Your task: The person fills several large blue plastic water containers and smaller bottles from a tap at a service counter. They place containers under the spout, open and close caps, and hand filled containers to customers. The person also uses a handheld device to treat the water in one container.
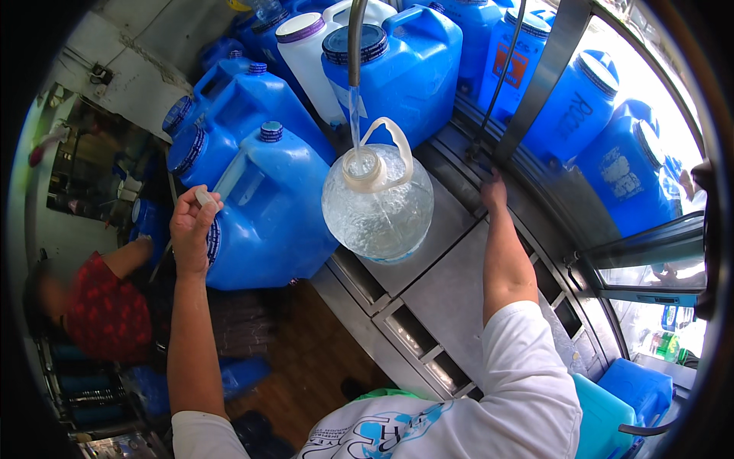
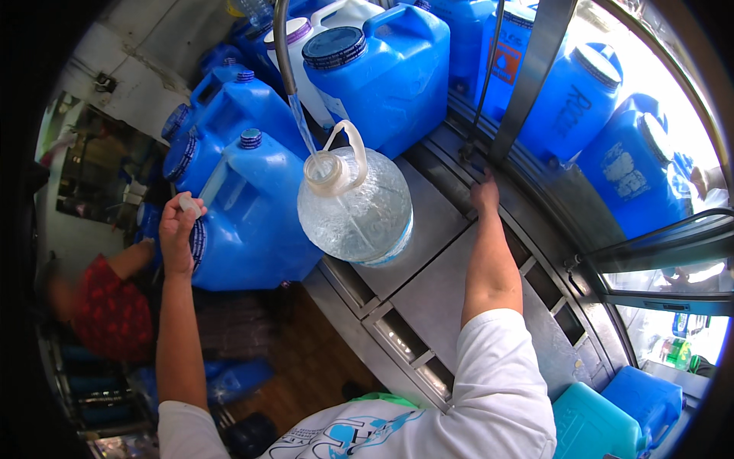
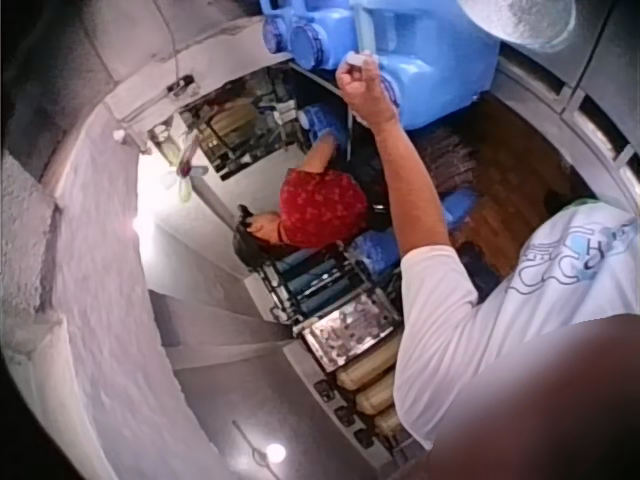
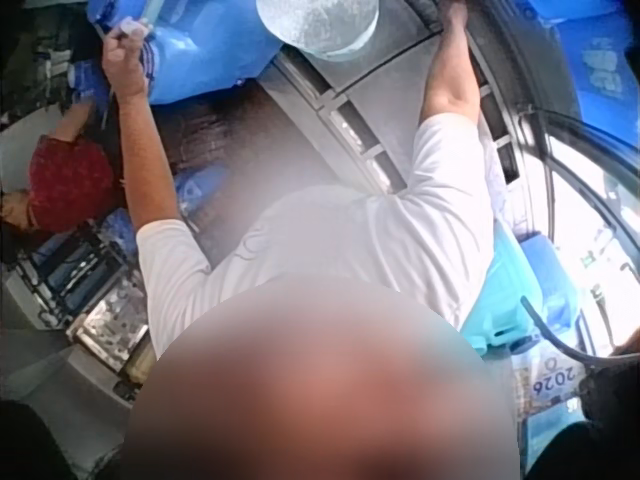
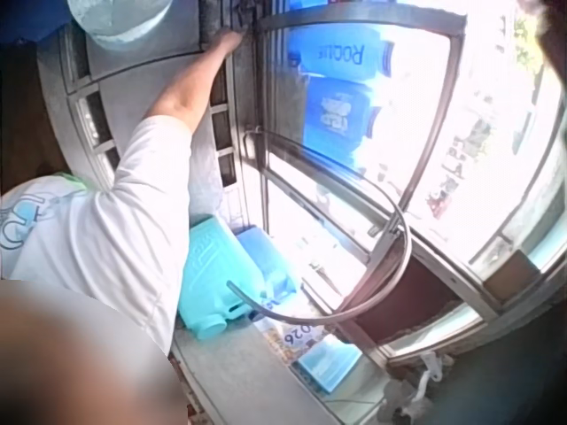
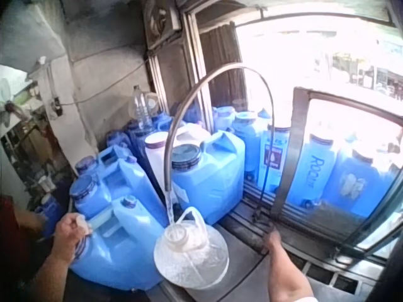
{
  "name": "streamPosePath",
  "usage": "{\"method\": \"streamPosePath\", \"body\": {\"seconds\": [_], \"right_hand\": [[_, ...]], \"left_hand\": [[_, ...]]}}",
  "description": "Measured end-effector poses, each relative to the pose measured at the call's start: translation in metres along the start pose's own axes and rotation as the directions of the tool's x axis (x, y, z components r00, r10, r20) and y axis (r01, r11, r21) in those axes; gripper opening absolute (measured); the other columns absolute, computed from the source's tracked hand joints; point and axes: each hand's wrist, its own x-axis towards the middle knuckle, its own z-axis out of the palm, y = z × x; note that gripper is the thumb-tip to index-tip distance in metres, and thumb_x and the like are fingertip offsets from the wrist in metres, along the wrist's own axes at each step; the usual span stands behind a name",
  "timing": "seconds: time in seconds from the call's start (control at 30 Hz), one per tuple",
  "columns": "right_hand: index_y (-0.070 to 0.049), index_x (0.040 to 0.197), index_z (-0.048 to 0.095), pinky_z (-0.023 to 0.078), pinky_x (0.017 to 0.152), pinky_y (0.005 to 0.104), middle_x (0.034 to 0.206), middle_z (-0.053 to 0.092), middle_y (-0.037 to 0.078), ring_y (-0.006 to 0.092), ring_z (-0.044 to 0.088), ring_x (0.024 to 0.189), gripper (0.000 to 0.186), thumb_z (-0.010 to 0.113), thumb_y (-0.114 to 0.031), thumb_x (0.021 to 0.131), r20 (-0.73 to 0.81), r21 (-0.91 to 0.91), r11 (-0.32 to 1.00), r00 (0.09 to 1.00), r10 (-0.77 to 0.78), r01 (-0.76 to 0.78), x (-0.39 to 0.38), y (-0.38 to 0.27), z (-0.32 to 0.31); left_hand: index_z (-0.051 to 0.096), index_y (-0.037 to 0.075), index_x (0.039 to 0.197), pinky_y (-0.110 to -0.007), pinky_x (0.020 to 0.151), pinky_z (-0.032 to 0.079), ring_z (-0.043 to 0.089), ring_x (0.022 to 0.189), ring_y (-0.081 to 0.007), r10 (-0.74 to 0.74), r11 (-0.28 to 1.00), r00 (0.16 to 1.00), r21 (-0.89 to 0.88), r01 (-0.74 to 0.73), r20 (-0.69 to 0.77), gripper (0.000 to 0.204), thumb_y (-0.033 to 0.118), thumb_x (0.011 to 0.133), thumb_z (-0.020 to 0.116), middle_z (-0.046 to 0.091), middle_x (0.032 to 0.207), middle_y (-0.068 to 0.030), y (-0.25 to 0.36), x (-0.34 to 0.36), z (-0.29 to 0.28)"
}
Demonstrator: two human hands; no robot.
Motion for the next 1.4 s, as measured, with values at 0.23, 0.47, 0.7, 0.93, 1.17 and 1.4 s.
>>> {"method": "streamPosePath", "body": {"seconds": [0.23, 0.47, 0.7, 0.93, 1.17, 1.4], "right_hand": [[-0.003, 0.134, 0.049, 0.043, 0.099, 0.0379, 0.124, 0.058, 0.025, 0.0366, 0.055, 0.117, 0.062, 0.063, -0.014, 0.075, 0.008, 0.17, 0.982, 0.997, 0.082, -0.082, 0.002, -0.004, -0.002], [-0.003, 0.133, 0.05, 0.042, 0.099, 0.0365, 0.129, 0.056, 0.021, 0.0312, 0.054, 0.119, 0.062, 0.068, -0.013, 0.075, 0.051, 0.216, 0.971, 0.994, 0.094, -0.103, 0.002, -0.022, -0.014], [-0.005, 0.133, 0.05, 0.041, 0.102, 0.0366, 0.129, 0.056, 0.021, 0.0326, 0.053, 0.122, 0.061, 0.065, -0.012, 0.075, -0.018, 0.16, 0.987, 1.0, 0.004, -0.001, 0.008, -0.002, -0.007], [-0.006, 0.132, 0.052, 0.041, 0.101, 0.0377, 0.128, 0.057, 0.02, 0.0332, 0.053, 0.121, 0.058, 0.065, -0.012, 0.075, -0.006, 0.167, 0.986, 1.0, 0.022, -0.021, 0.001, -0.007, -0.011], [-0.006, 0.132, 0.052, 0.041, 0.101, 0.0377, 0.127, 0.058, 0.021, 0.0339, 0.053, 0.12, 0.058, 0.064, -0.015, 0.075, -0.01, 0.134, 0.991, 1.0, -0.003, 0.004, 0.002, -0.01, -0.014], [-0.006, 0.133, 0.052, 0.041, 0.101, 0.0383, 0.127, 0.057, 0.022, 0.0349, 0.053, 0.12, 0.06, 0.063, -0.017, 0.075, -0.002, 0.126, 0.992, 1.0, -0.021, 0.021, 0.008, -0.005, -0.012]], "left_hand": [[0.053, -0.001, 0.119, -0.03, 0.092, 0.049, 0.061, 0.096, -0.0152, -0.005, 1.0, 1.0, 0.002, 0.005, -0.011, 0.039, 0.014, 0.087, 0.068, 0.063, 0.106, -0.0109, 0.001, -0.001, 0.001], [0.052, -0.002, 0.119, -0.03, 0.092, 0.049, 0.061, 0.096, -0.0154, 0.003, 1.0, 1.0, -0.007, -0.004, -0.017, 0.04, 0.015, 0.087, 0.068, 0.063, 0.105, -0.0111, 0.0, -0.002, -0.001], [0.053, -0.002, 0.12, -0.029, 0.091, 0.049, 0.061, 0.095, -0.0136, 0.013, 1.0, 1.0, -0.007, -0.013, -0.008, 0.04, 0.015, 0.087, 0.068, 0.062, 0.103, -0.0085, 0.0, 0.001, -0.001], [0.055, -0.001, 0.121, -0.028, 0.091, 0.048, 0.06, 0.094, -0.0123, 0.025, 0.999, 1.0, 0.027, -0.025, -0.003, 0.041, 0.018, 0.087, 0.069, 0.062, 0.101, -0.0062, -0.004, 0.001, -0.005], [0.055, -0.002, 0.121, -0.028, 0.09, 0.048, 0.06, 0.092, -0.0117, 0.023, 0.999, 1.0, 0.027, -0.023, -0.006, 0.042, 0.019, 0.087, 0.069, 0.063, 0.1, -0.0056, -0.003, 0.0, -0.004], [0.055, -0.002, 0.119, -0.027, 0.089, 0.048, 0.06, 0.092, -0.0113, 0.015, 1.0, 1.0, 0.005, -0.015, -0.007, 0.04, 0.018, 0.087, 0.068, 0.063, 0.099, -0.0058, -0.002, 0.0, 0.0]]}}
